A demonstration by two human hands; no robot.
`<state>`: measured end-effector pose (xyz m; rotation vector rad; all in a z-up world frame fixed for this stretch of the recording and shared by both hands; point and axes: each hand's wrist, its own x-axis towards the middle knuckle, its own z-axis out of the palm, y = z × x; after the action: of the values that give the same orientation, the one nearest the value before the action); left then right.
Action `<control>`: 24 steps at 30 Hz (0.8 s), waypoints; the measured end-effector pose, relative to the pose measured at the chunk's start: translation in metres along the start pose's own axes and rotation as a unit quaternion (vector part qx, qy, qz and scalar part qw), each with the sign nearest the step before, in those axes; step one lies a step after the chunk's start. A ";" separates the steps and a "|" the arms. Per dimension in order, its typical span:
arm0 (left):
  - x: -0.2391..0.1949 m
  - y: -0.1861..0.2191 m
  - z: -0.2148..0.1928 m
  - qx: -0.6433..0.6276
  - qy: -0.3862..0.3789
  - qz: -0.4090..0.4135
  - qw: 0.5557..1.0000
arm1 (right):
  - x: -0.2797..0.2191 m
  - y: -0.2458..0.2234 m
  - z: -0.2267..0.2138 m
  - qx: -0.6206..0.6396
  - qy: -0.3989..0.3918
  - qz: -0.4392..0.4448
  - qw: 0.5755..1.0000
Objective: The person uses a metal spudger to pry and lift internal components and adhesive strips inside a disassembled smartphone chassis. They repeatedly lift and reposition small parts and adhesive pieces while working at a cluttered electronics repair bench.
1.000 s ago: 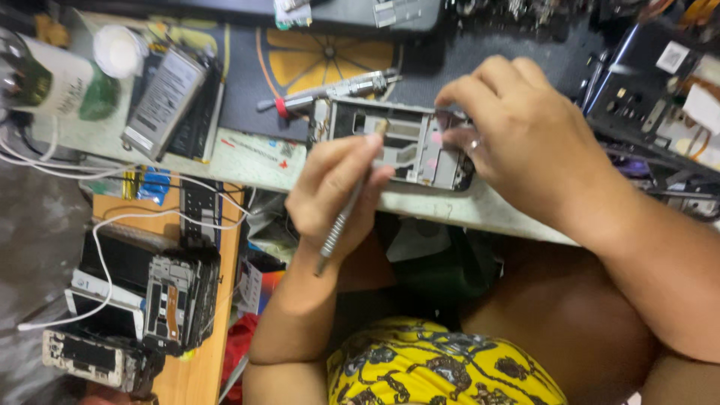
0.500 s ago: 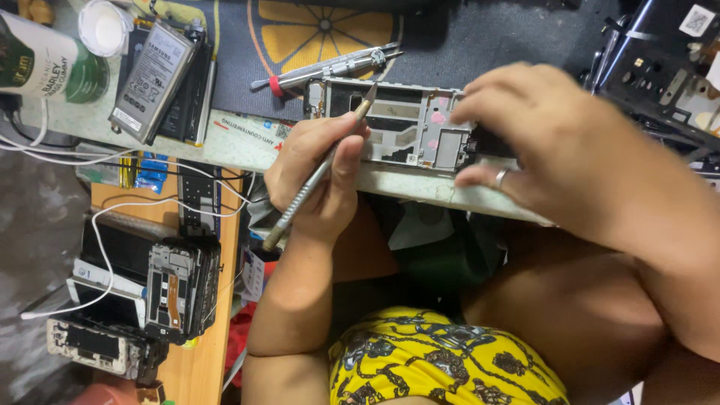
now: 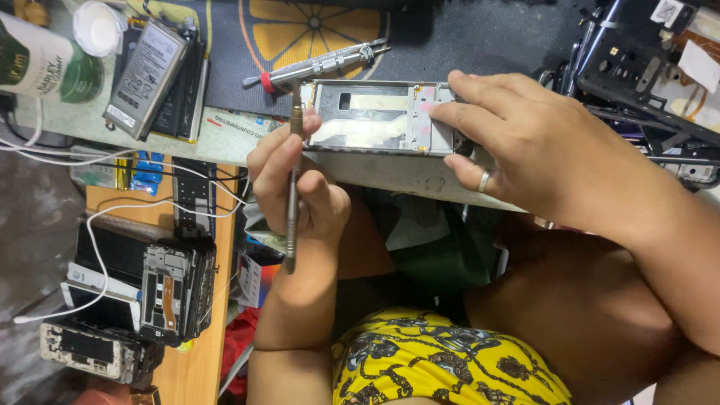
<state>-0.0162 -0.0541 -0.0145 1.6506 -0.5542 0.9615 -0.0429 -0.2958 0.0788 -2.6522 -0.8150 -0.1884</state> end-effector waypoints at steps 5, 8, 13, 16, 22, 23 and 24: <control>0.004 0.001 -0.002 0.050 -0.017 0.016 0.998 | 0.003 0.006 -0.002 0.068 -0.004 0.024 0.997; 0.006 0.003 -0.001 0.042 -0.020 0.018 0.999 | 0.004 0.006 -0.004 0.092 -0.003 0.035 0.995; 0.008 0.003 -0.003 0.040 -0.037 0.021 0.998 | 0.005 0.003 -0.008 0.117 -0.005 0.052 0.992; 0.009 0.005 -0.004 0.052 -0.050 0.017 0.997 | 0.006 0.002 -0.009 0.126 -0.005 0.058 0.990; 0.015 0.008 -0.001 0.065 -0.085 0.022 0.994 | 0.009 0.002 -0.009 0.130 -0.021 0.099 0.986; 0.017 0.007 0.002 0.070 -0.095 0.033 0.993 | 0.010 0.002 -0.009 0.128 -0.020 0.106 0.986; 0.019 0.007 0.004 0.075 -0.104 0.044 0.991 | 0.010 0.002 -0.010 0.127 -0.019 0.113 0.985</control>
<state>-0.0096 -0.0578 0.0042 1.8878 -0.7155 0.9175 -0.0336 -0.2956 0.0895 -2.4864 -0.5054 0.0235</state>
